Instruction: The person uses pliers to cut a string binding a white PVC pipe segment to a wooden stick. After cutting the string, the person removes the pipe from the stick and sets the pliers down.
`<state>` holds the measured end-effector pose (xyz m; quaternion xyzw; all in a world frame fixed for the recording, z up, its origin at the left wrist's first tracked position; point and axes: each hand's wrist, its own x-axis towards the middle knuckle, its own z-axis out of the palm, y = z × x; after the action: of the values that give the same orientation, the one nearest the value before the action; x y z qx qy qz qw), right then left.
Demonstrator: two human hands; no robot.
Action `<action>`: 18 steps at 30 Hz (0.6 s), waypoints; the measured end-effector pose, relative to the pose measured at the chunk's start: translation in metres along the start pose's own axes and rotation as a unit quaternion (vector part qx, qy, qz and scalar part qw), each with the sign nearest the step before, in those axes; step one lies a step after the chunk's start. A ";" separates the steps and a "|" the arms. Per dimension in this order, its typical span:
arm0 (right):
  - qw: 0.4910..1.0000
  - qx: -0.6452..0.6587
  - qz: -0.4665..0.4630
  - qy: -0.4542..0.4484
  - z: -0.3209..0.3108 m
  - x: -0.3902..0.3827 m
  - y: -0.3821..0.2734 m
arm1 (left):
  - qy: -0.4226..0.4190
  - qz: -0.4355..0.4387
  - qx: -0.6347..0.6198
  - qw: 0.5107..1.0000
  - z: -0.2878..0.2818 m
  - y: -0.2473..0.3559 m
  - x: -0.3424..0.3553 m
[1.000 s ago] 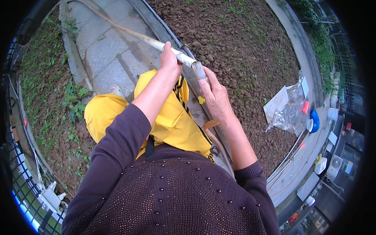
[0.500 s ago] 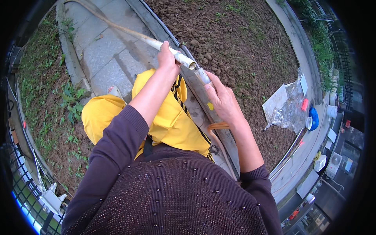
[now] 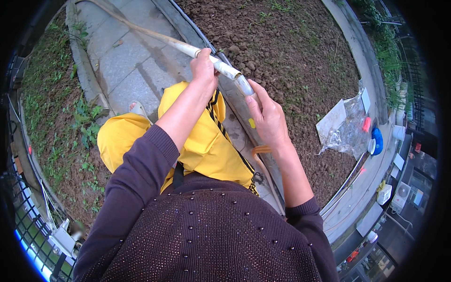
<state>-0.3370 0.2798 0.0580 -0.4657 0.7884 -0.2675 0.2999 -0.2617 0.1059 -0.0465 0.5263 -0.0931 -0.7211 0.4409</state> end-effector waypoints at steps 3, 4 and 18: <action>0.994 -0.086 -0.053 0.042 0.001 0.001 -0.002 | 0.014 0.005 0.012 1.000 0.001 0.000 0.001; 0.989 -0.119 -0.073 0.057 0.001 0.002 -0.003 | 0.016 0.008 0.016 1.000 0.000 0.000 0.003; 0.999 -0.023 0.025 -0.035 -0.009 0.012 -0.005 | 0.016 0.009 0.041 0.999 0.000 -0.003 0.003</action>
<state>-0.3449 0.2682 0.0653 -0.4615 0.7948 -0.2249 0.3234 -0.2628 0.1054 -0.0502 0.5549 -0.1200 -0.7041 0.4265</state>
